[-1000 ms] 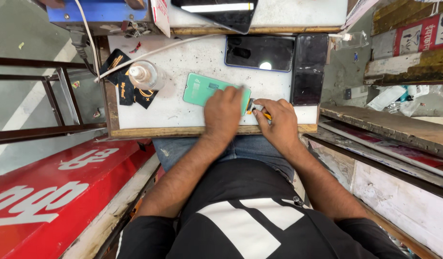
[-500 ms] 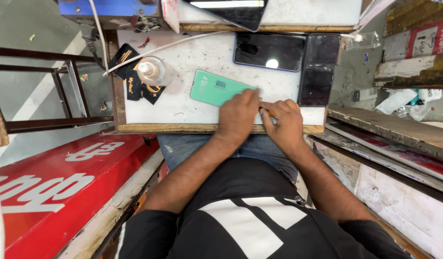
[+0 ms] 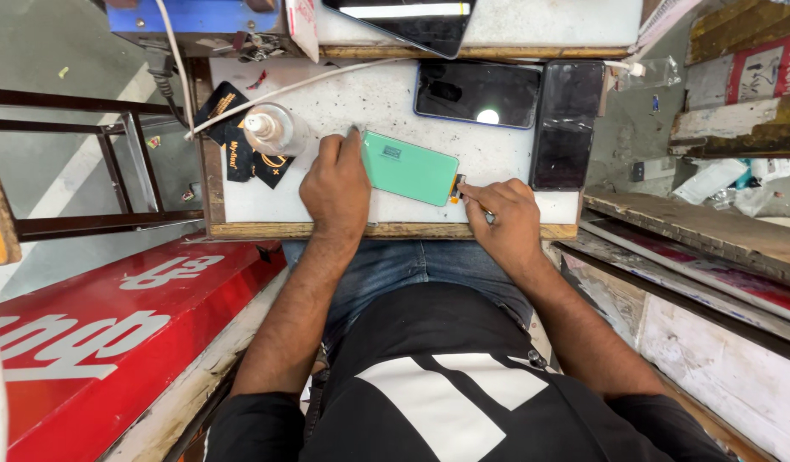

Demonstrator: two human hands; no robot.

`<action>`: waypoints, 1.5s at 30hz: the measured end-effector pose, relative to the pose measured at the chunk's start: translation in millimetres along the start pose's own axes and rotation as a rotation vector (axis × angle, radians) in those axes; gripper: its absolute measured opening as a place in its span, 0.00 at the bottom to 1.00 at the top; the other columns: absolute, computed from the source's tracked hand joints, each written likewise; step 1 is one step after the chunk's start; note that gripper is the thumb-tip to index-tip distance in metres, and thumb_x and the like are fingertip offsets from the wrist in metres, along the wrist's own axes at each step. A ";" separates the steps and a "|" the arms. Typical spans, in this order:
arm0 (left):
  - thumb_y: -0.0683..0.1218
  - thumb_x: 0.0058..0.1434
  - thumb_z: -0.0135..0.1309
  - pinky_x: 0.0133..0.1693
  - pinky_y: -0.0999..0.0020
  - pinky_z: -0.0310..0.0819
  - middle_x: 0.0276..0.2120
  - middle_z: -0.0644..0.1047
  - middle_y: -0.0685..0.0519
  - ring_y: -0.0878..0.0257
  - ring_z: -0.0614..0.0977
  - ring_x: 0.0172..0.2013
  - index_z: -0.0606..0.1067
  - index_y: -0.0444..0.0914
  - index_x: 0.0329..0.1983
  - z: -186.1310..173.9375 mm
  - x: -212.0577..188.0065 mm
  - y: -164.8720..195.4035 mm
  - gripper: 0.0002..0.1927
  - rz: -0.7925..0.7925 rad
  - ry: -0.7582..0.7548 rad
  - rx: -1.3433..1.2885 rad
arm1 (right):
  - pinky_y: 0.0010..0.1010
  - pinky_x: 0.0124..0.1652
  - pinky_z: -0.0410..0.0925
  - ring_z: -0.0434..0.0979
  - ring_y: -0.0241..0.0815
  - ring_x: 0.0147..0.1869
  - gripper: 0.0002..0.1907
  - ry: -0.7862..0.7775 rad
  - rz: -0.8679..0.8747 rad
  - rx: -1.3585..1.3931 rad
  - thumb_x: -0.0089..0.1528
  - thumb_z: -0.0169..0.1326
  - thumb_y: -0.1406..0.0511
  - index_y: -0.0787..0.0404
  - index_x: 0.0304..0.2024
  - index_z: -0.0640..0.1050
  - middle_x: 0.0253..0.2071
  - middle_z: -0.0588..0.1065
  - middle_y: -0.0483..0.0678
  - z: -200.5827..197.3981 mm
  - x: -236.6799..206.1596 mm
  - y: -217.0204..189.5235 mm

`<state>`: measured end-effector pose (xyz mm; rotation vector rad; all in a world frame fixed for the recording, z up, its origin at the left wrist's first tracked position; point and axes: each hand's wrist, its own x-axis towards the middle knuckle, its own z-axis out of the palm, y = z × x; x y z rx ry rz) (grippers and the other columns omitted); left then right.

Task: The person wipes a green phone back cover with a cloth, applies liquid from a bottle onto it, and wipes it again. They then pick up a smartphone, pry off its back cover, remove the battery, and use a screwdriver to work on the exposed internal components.

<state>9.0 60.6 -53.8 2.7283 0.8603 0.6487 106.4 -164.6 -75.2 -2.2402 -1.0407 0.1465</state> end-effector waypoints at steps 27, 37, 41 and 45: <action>0.41 0.66 0.57 0.36 0.70 0.74 0.42 0.80 0.49 0.64 0.80 0.35 0.80 0.33 0.47 -18.5 -82.5 4.3 0.08 -0.210 -0.384 -1.085 | 0.38 0.48 0.69 0.74 0.53 0.48 0.11 0.142 -0.123 -0.075 0.61 0.61 0.72 0.59 0.46 0.82 0.50 0.81 0.53 -31.5 3.0 -33.7; 0.43 0.72 0.50 0.47 0.70 0.78 0.41 0.80 0.51 0.68 0.81 0.41 0.74 0.29 0.52 -48.0 -106.6 -38.2 0.12 -0.583 -0.569 -1.672 | 0.31 0.46 0.70 0.78 0.41 0.44 0.11 -0.457 0.093 0.613 0.63 0.62 0.64 0.64 0.46 0.82 0.39 0.79 0.50 -10.6 6.3 -87.1; 0.44 0.75 0.51 0.48 0.74 0.71 0.40 0.76 0.54 0.71 0.75 0.42 0.72 0.30 0.61 -64.4 -105.4 -56.9 0.16 -0.579 -0.530 -1.648 | 0.28 0.46 0.71 0.78 0.35 0.45 0.10 -0.514 0.102 0.712 0.65 0.61 0.63 0.65 0.43 0.81 0.40 0.79 0.46 -2.2 6.6 -84.0; 0.40 0.66 0.57 0.50 0.75 0.72 0.47 0.78 0.55 0.70 0.77 0.48 0.65 0.34 0.63 -76.8 -101.0 -55.5 0.24 -0.509 -0.549 -1.594 | 0.23 0.38 0.69 0.73 0.30 0.38 0.10 -0.586 0.236 0.809 0.68 0.57 0.63 0.65 0.44 0.79 0.35 0.77 0.43 7.0 3.1 -82.2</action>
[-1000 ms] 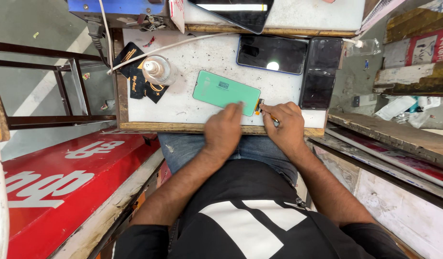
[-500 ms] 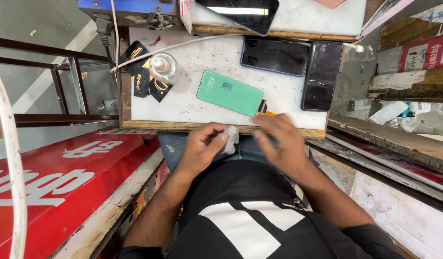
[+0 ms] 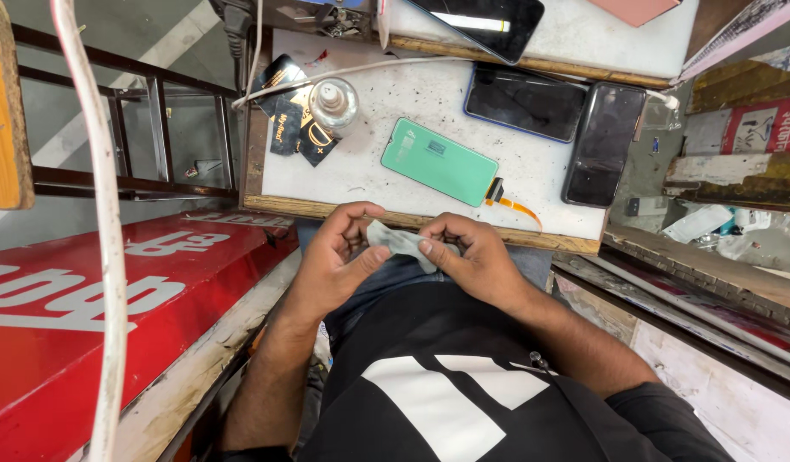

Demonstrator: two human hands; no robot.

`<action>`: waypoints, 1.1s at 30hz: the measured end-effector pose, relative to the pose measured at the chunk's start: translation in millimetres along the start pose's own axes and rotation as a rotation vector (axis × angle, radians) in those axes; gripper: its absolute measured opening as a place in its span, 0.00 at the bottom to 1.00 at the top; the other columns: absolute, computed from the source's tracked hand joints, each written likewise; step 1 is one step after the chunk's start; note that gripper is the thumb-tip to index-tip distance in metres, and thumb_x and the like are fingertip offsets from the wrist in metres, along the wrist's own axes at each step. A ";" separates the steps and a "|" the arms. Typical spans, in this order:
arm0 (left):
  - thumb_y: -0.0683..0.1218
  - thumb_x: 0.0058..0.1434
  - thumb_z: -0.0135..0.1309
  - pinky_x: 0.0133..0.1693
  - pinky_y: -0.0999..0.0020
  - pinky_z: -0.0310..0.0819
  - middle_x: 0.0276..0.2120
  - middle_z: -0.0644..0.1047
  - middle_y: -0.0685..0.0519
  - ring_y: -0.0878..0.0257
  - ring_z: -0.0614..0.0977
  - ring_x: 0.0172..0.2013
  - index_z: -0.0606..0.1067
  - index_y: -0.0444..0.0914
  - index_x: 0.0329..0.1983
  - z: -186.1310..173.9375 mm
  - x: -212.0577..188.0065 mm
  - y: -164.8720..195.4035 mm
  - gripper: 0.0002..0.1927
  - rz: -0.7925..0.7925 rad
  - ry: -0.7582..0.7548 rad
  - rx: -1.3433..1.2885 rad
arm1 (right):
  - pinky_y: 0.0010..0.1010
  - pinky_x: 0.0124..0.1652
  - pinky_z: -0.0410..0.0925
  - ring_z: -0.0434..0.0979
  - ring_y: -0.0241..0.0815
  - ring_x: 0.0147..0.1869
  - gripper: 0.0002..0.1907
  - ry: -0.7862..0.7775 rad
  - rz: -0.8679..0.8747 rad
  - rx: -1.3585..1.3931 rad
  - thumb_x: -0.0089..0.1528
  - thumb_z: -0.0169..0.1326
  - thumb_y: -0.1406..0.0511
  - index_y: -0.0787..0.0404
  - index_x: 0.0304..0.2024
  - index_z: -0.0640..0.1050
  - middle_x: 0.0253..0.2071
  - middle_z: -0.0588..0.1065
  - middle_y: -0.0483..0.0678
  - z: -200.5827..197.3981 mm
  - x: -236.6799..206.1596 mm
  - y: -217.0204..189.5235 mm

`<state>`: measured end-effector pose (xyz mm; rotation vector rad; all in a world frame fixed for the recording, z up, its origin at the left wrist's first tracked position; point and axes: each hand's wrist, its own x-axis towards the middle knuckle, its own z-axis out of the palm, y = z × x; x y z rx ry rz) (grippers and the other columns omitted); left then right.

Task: The person wipes a green phone back cover with a cloth, applies liquid from a bottle onto it, and wipes it again. They then pick up a smartphone, pry off its back cover, remove the battery, and use a screwdriver to work on the exposed internal components.

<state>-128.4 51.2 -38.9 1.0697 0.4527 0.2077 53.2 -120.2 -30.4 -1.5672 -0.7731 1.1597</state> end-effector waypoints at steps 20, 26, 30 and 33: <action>0.31 0.63 0.47 0.47 0.75 0.76 0.48 0.81 0.48 0.68 0.81 0.46 0.70 0.30 0.63 -4.8 1.6 27.3 0.23 0.049 -0.031 0.102 | 0.30 0.41 0.71 0.77 0.35 0.41 0.16 -0.212 0.125 0.389 0.67 0.60 0.62 0.67 0.50 0.78 0.40 0.79 0.50 -3.8 21.0 -1.5; 0.39 0.56 0.62 0.47 0.70 0.75 0.41 0.79 0.48 0.66 0.80 0.43 0.67 0.33 0.69 -9.2 -8.8 47.7 0.36 0.155 -0.184 0.464 | 0.33 0.43 0.71 0.77 0.42 0.45 0.09 -0.076 -0.424 -0.335 0.64 0.62 0.64 0.61 0.43 0.79 0.38 0.79 0.46 1.8 14.5 -26.8; 0.47 0.61 0.65 0.38 0.72 0.78 0.37 0.84 0.52 0.69 0.84 0.36 0.79 0.38 0.53 4.6 -8.3 49.3 0.18 0.014 -0.116 0.620 | 0.34 0.41 0.73 0.81 0.45 0.42 0.08 -0.139 -0.486 -0.462 0.62 0.63 0.64 0.61 0.41 0.80 0.35 0.79 0.47 8.9 13.6 -43.6; 0.49 0.61 0.64 0.27 0.69 0.71 0.29 0.84 0.54 0.67 0.81 0.26 0.84 0.40 0.42 1.9 -9.8 52.9 0.10 -0.123 -0.079 0.695 | 0.32 0.39 0.76 0.85 0.45 0.42 0.09 -0.168 -0.373 -0.408 0.64 0.62 0.64 0.62 0.44 0.80 0.39 0.81 0.49 11.8 14.5 -47.3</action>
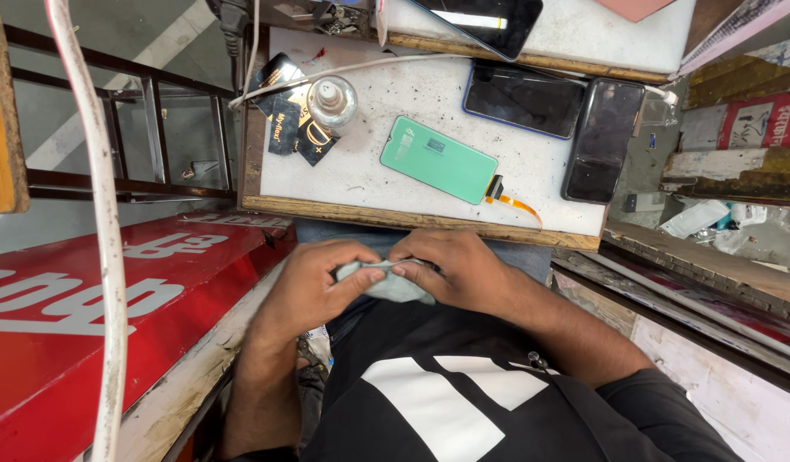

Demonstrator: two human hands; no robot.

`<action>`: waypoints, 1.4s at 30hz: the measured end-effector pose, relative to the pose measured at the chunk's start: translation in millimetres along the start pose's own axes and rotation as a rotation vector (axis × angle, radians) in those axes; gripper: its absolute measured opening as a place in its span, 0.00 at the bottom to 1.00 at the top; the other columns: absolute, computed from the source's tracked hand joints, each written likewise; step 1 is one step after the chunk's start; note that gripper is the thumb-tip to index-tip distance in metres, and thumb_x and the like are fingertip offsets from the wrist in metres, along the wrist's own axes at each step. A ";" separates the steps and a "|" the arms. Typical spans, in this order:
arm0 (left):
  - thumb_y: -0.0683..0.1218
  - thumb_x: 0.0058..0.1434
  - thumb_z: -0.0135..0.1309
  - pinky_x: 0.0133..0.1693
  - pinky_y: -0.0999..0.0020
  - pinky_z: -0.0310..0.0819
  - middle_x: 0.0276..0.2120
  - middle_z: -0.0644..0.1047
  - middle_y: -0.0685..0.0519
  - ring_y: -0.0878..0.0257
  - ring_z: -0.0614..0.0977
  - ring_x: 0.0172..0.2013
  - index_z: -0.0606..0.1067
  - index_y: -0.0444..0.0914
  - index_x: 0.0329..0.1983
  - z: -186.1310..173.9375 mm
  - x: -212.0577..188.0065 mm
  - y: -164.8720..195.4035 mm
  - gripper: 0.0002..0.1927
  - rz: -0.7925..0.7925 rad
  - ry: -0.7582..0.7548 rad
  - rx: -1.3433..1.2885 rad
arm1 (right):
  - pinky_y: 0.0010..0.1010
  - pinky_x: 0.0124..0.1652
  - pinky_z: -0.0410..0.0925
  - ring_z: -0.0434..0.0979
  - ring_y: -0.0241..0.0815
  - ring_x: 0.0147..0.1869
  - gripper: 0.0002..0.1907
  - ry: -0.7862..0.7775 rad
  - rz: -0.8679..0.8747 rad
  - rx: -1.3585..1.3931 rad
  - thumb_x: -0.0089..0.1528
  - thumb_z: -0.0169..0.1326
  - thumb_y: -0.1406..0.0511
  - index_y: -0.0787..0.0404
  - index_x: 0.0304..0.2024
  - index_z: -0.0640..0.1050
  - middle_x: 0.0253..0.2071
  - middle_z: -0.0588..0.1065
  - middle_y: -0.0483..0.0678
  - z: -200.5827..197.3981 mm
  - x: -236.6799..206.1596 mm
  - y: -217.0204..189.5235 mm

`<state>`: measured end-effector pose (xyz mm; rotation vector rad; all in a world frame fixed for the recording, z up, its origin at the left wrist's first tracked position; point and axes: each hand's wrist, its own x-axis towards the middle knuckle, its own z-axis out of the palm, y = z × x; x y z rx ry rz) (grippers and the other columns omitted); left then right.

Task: The person wipes a green phone back cover with a cloth, applies liquid from a bottle onto it, and wipes it again. They then pick up a smartphone, pry off its back cover, remove the battery, and use a screwdriver to work on the exposed internal components.

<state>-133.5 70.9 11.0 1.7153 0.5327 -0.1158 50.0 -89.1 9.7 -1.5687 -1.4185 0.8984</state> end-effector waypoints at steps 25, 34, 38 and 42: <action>0.39 0.72 0.53 0.48 0.69 0.77 0.42 0.84 0.46 0.63 0.83 0.43 0.79 0.33 0.55 -70.5 121.6 7.7 0.11 0.347 0.744 0.054 | 0.44 0.69 0.67 0.68 0.57 0.73 0.39 0.498 -0.243 -0.325 0.61 0.67 0.67 0.54 0.71 0.62 0.69 0.66 0.54 9.4 120.4 31.3; 0.46 0.77 0.45 0.48 0.73 0.75 0.43 0.81 0.53 0.69 0.79 0.44 0.76 0.31 0.56 -76.7 115.0 8.3 0.16 0.326 0.504 -0.258 | 0.34 0.61 0.75 0.76 0.47 0.67 0.37 0.456 -0.191 -0.429 0.62 0.67 0.63 0.43 0.70 0.66 0.66 0.72 0.44 7.2 131.4 37.0; 0.49 0.80 0.43 0.52 0.72 0.74 0.45 0.80 0.53 0.68 0.79 0.47 0.76 0.33 0.59 -76.3 113.1 7.0 0.17 0.429 0.497 -0.352 | 0.34 0.62 0.75 0.77 0.47 0.67 0.36 0.456 -0.233 -0.451 0.62 0.67 0.63 0.44 0.70 0.67 0.66 0.72 0.44 4.7 132.3 35.7; 0.52 0.80 0.43 0.40 0.72 0.61 0.35 0.70 0.53 0.68 0.67 0.35 0.76 0.35 0.62 -74.1 108.6 6.6 0.20 0.291 0.549 -0.390 | 0.33 0.62 0.75 0.76 0.45 0.67 0.34 0.442 -0.222 -0.465 0.62 0.67 0.62 0.44 0.68 0.69 0.65 0.73 0.44 3.3 134.9 34.8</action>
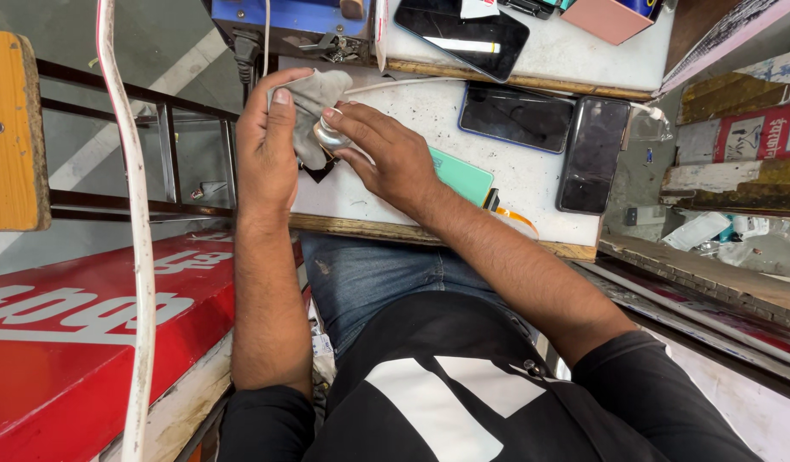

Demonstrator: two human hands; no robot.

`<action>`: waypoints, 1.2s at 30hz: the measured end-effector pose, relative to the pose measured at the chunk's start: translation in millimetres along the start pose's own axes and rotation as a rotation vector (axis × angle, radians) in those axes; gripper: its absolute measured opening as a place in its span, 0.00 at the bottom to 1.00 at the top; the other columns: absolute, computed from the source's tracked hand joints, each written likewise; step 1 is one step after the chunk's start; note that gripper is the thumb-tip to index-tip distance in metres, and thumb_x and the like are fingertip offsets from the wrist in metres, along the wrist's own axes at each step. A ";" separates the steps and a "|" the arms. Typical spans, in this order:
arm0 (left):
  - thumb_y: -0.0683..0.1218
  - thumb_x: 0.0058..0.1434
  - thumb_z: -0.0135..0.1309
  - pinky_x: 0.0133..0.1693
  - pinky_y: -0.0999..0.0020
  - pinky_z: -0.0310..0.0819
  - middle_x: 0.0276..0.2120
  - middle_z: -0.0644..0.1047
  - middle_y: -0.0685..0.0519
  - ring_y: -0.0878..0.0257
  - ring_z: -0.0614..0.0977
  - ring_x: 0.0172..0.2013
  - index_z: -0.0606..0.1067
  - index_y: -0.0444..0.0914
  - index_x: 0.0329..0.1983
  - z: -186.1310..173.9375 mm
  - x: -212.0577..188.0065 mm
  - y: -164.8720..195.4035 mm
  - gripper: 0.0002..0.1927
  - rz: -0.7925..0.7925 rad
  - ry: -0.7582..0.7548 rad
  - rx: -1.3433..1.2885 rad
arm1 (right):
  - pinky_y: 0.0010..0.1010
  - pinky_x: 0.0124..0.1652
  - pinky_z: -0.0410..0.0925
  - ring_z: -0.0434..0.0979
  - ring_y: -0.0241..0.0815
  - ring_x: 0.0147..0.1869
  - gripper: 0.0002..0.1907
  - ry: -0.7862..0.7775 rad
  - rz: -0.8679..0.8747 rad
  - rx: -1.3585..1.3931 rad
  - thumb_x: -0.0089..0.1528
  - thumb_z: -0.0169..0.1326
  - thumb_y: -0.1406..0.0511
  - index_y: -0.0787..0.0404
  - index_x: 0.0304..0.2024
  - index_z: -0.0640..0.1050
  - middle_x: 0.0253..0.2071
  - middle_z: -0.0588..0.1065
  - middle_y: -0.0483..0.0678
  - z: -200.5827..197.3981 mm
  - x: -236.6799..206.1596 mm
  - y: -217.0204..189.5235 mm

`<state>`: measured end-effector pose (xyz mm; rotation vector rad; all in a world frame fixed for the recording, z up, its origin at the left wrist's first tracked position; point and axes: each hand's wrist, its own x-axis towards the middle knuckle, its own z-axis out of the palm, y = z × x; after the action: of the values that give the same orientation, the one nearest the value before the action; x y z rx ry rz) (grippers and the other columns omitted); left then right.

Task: The person wipes a green phone back cover with a cloth, applies liquid from a bottle onto it, and wipes it again. They then pick up a smartphone, pry off its back cover, remove the battery, and use a screwdriver to work on the exposed internal components.

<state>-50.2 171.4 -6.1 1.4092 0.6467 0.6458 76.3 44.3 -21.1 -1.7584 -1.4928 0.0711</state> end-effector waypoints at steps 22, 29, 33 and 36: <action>0.51 0.80 0.42 0.60 0.67 0.72 0.53 0.78 0.48 0.63 0.79 0.54 0.71 0.32 0.64 4.4 1.3 0.3 0.20 0.084 0.024 -0.106 | 0.32 0.62 0.74 0.76 0.42 0.68 0.31 -0.041 0.063 0.052 0.62 0.65 0.63 0.44 0.66 0.71 0.64 0.75 0.42 -0.6 2.7 2.8; 0.49 0.79 0.41 0.56 0.69 0.72 0.49 0.79 0.49 0.64 0.78 0.50 0.73 0.32 0.62 5.5 3.5 5.7 0.19 0.079 0.014 0.000 | 0.32 0.60 0.74 0.77 0.43 0.66 0.30 -0.054 0.071 0.069 0.61 0.65 0.63 0.46 0.65 0.72 0.63 0.76 0.43 -4.5 7.2 1.8; 0.48 0.79 0.41 0.57 0.70 0.73 0.49 0.79 0.50 0.65 0.79 0.51 0.73 0.32 0.61 7.1 3.6 8.2 0.18 0.092 0.003 -0.012 | 0.33 0.56 0.74 0.78 0.44 0.62 0.32 -0.112 0.120 0.038 0.59 0.66 0.61 0.46 0.66 0.72 0.62 0.76 0.45 -6.3 9.9 1.7; 0.48 0.79 0.41 0.55 0.70 0.72 0.48 0.79 0.50 0.66 0.78 0.49 0.73 0.32 0.61 7.4 4.5 8.8 0.18 0.084 0.011 0.016 | 0.32 0.61 0.74 0.78 0.43 0.66 0.31 0.000 0.008 0.076 0.61 0.66 0.62 0.43 0.66 0.71 0.62 0.77 0.41 -6.7 10.5 1.3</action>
<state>-41.9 170.3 3.1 1.4550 0.6047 0.7163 83.9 49.6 -12.8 -1.7041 -1.4645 0.1302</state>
